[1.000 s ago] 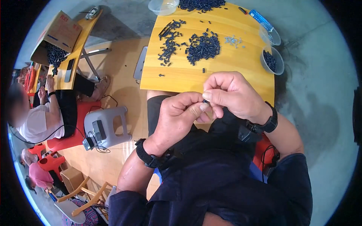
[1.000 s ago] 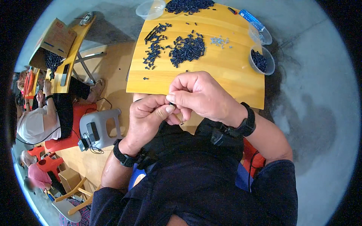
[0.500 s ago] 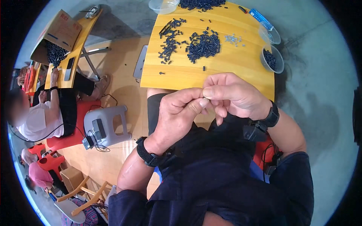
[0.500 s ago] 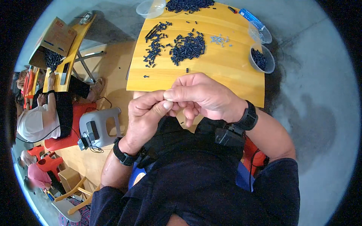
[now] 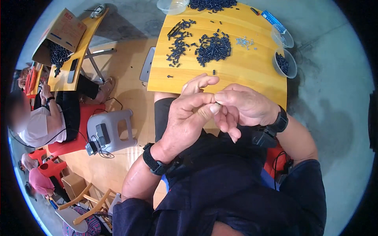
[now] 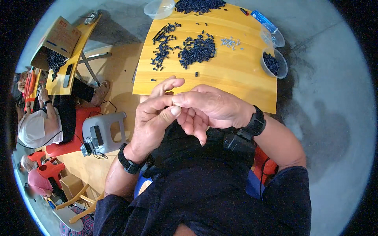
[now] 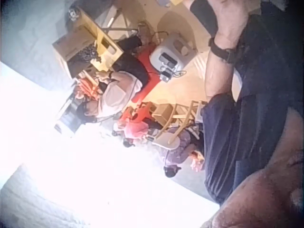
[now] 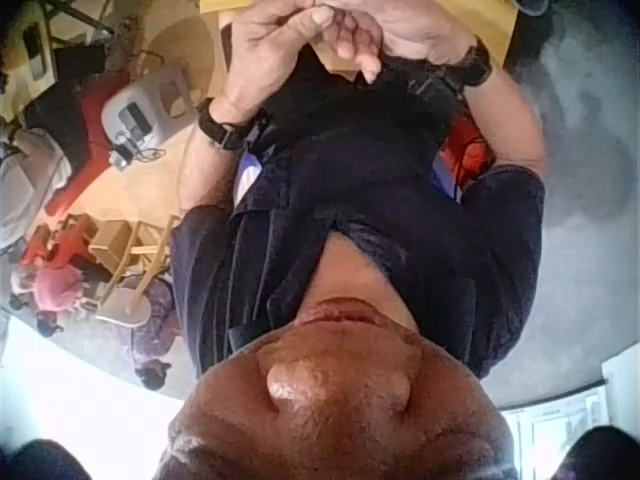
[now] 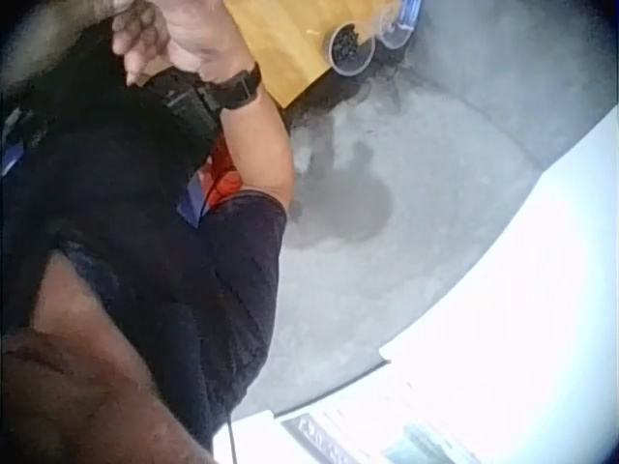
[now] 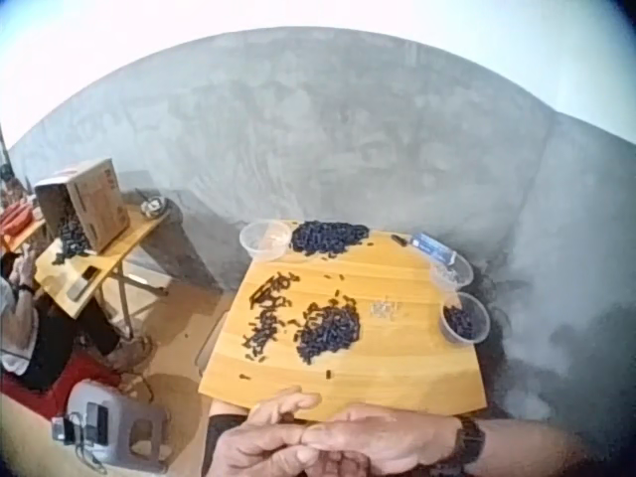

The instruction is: The person is assembling small plastic components, possibly inserts or connectors, by joining two separate parts together.

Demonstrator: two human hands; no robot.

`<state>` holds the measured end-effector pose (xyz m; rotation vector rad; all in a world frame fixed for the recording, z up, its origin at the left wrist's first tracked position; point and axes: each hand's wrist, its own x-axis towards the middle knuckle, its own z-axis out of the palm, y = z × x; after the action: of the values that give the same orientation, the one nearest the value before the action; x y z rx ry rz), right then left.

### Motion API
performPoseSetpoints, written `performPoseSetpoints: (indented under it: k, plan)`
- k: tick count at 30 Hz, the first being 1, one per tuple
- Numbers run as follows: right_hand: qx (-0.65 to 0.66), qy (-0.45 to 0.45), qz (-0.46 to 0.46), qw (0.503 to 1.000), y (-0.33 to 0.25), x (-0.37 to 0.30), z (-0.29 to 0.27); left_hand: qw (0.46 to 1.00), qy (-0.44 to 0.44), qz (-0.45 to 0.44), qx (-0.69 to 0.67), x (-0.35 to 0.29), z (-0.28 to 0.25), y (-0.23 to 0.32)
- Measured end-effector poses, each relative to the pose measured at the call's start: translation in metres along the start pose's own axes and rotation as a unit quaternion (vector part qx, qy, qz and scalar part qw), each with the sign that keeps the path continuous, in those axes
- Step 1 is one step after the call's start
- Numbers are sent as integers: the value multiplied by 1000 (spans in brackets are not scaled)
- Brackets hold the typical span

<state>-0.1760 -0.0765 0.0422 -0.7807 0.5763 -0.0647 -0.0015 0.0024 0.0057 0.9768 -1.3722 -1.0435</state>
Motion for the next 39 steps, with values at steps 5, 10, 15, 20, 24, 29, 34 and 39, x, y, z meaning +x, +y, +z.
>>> performPoseSetpoints:
  k: [5,10,15,20,24,29,34,39]
  plan:
    - [68,-54,45,995,4,7,-2,992,-13,-47,-112,2,1,2]
    - [112,-41,60,991,9,11,-2,985,-46,-84,-140,5,-7,5]
    - [131,-42,66,988,8,14,3,976,-18,-124,-177,5,-6,7]
    - [132,-44,85,987,10,16,4,984,-42,-106,-135,6,-10,6]
    - [95,-49,104,989,7,15,5,984,-28,-105,-141,5,-8,8]
    - [91,-32,75,993,11,15,10,968,-52,-153,-191,6,-11,11]
    - [96,-33,10,995,23,17,11,963,-64,-182,-190,7,-12,10]
    - [168,-6,12,986,33,17,20,945,-104,-217,-221,8,-17,3]
